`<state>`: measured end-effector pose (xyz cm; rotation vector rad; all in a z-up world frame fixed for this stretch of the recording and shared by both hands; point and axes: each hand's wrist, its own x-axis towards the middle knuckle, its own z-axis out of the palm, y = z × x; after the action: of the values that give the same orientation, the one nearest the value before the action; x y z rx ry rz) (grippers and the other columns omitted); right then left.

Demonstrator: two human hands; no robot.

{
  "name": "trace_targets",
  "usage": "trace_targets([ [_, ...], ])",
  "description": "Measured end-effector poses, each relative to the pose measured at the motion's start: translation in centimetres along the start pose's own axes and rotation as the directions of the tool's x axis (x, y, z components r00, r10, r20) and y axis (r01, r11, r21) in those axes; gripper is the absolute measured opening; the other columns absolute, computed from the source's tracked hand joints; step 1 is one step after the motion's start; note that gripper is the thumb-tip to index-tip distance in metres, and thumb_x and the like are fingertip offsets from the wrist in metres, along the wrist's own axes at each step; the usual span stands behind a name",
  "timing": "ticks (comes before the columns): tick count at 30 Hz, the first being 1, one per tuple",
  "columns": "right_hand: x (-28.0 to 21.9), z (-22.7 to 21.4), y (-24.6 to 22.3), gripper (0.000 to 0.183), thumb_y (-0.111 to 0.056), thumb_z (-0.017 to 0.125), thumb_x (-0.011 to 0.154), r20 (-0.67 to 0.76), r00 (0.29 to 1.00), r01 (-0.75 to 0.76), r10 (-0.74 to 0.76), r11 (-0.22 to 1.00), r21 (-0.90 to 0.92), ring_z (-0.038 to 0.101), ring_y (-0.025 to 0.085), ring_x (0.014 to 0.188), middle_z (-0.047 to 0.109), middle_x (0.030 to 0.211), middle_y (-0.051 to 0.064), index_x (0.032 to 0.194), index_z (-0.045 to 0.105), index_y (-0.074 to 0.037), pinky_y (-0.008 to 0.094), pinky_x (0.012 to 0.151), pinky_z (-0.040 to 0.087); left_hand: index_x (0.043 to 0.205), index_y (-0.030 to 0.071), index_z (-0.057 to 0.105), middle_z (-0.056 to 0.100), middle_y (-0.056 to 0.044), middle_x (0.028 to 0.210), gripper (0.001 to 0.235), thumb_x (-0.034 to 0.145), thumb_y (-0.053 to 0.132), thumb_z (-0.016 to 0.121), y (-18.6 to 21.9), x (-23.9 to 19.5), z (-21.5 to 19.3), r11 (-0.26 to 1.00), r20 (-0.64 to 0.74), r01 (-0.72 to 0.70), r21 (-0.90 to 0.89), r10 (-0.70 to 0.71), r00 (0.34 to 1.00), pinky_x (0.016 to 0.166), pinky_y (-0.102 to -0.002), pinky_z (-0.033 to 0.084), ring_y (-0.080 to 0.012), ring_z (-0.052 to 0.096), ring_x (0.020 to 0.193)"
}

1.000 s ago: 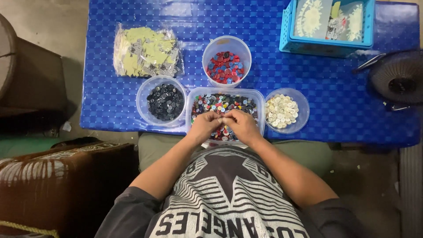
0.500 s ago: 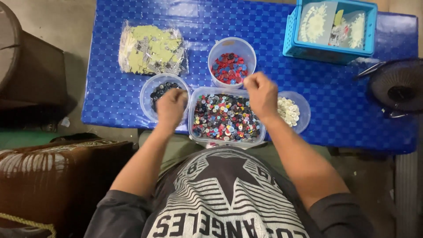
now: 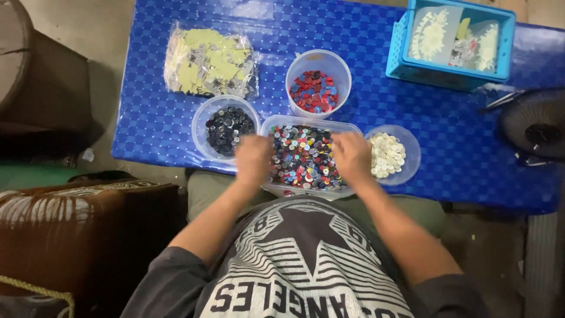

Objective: The person sorts a mixed pile of colorful buttons by hand, picking them from a central container and placing them into separate bowls based on color. They handle red, blue, black, and white buttons, moving them into corresponding containers on a blue table.

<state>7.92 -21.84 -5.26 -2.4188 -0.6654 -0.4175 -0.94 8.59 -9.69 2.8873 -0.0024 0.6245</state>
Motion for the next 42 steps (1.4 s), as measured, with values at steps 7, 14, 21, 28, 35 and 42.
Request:
trace_targets([
  [7, -4.2, -0.7, -2.6, 0.022, -0.036, 0.070, 0.092, 0.132, 0.985, 0.125, -0.109, 0.985, -0.117, 0.060, 0.019, 0.111, 0.065, 0.109, -0.006, 0.108, 0.074, -0.023, 0.039, 0.092, 0.042, 0.107, 0.015, 0.072, 0.062, -0.006, 0.090, 0.045, 0.066, 0.026, 0.088, 6.0, 0.3, -0.9, 0.971, 0.186, -0.166, -0.171, 0.197, 0.963, 0.061, -0.041, 0.056, -0.0289, 0.064, 0.078],
  [14, -4.2, 0.0, -1.9, 0.021, -0.036, 0.068, 0.093, 0.114, 0.991, 0.092, -0.076, 0.986, -0.143, 0.062, 0.019, 0.108, 0.063, 0.104, -0.005, 0.107, 0.073, -0.023, 0.040, 0.088, 0.044, 0.100, 0.013, 0.074, 0.072, -0.010, 0.094, 0.021, 0.087, 0.029, 0.077, 5.9, 2.7, -2.0, 0.767, 0.581, 0.502, -0.400, -0.211, 0.786, 0.080, -0.043, 0.058, -0.0328, 0.072, 0.094],
  [21, -4.6, 0.2, -1.7, 0.021, -0.037, 0.068, 0.093, 0.127, 0.990, 0.075, -0.056, 0.986, -0.149, 0.062, 0.017, 0.108, 0.063, 0.103, -0.007, 0.109, 0.073, -0.025, 0.038, 0.088, 0.043, 0.109, 0.005, 0.077, 0.071, -0.010, 0.077, 0.021, 0.090, 0.011, 0.071, 6.1, 4.2, -6.7, 0.009, 0.810, 0.836, -0.549, -0.244, 0.534, 0.057, -0.028, 0.055, -0.0156, 0.065, 0.065],
  [28, -4.4, -0.2, -2.1, 0.020, -0.035, 0.070, 0.090, 0.133, 0.990, 0.065, -0.048, 0.989, -0.130, 0.062, 0.017, 0.106, 0.063, 0.101, -0.006, 0.107, 0.073, -0.026, 0.039, 0.089, 0.044, 0.117, 0.006, 0.071, 0.076, -0.007, 0.088, 0.025, 0.094, 0.013, 0.063, 6.3, 3.4, -5.4, -0.153, 0.870, 0.861, -0.484, -0.183, 0.457, 0.042, -0.025, 0.058, -0.0130, 0.071, 0.063],
  [35, -4.6, 0.0, -1.9, 0.019, -0.036, 0.068, 0.093, 0.128, 0.991, 0.046, -0.030, 0.992, -0.120, 0.062, 0.017, 0.105, 0.063, 0.100, -0.006, 0.108, 0.074, -0.025, 0.039, 0.089, 0.044, 0.125, 0.003, 0.067, 0.078, -0.012, 0.103, 0.034, 0.093, 0.008, 0.057, 5.6, 3.5, -5.0, -0.256, 0.895, 0.859, -0.444, -0.185, 0.407, 0.055, -0.027, 0.063, -0.0147, 0.074, 0.074],
  [42, -2.2, 0.3, -3.9, 0.014, -0.034, 0.069, 0.092, 0.116, 0.981, 0.162, -0.156, 0.985, -0.051, 0.061, 0.019, 0.104, 0.063, 0.102, -0.006, 0.102, 0.074, -0.025, 0.039, 0.087, 0.043, 0.128, -0.010, 0.062, 0.075, -0.023, 0.110, 0.042, 0.086, -0.007, 0.061, 6.1, 3.4, -6.5, -0.192, 0.808, 0.789, -0.584, -0.232, 0.542, 0.068, -0.022, 0.062, -0.0151, 0.071, 0.086],
])
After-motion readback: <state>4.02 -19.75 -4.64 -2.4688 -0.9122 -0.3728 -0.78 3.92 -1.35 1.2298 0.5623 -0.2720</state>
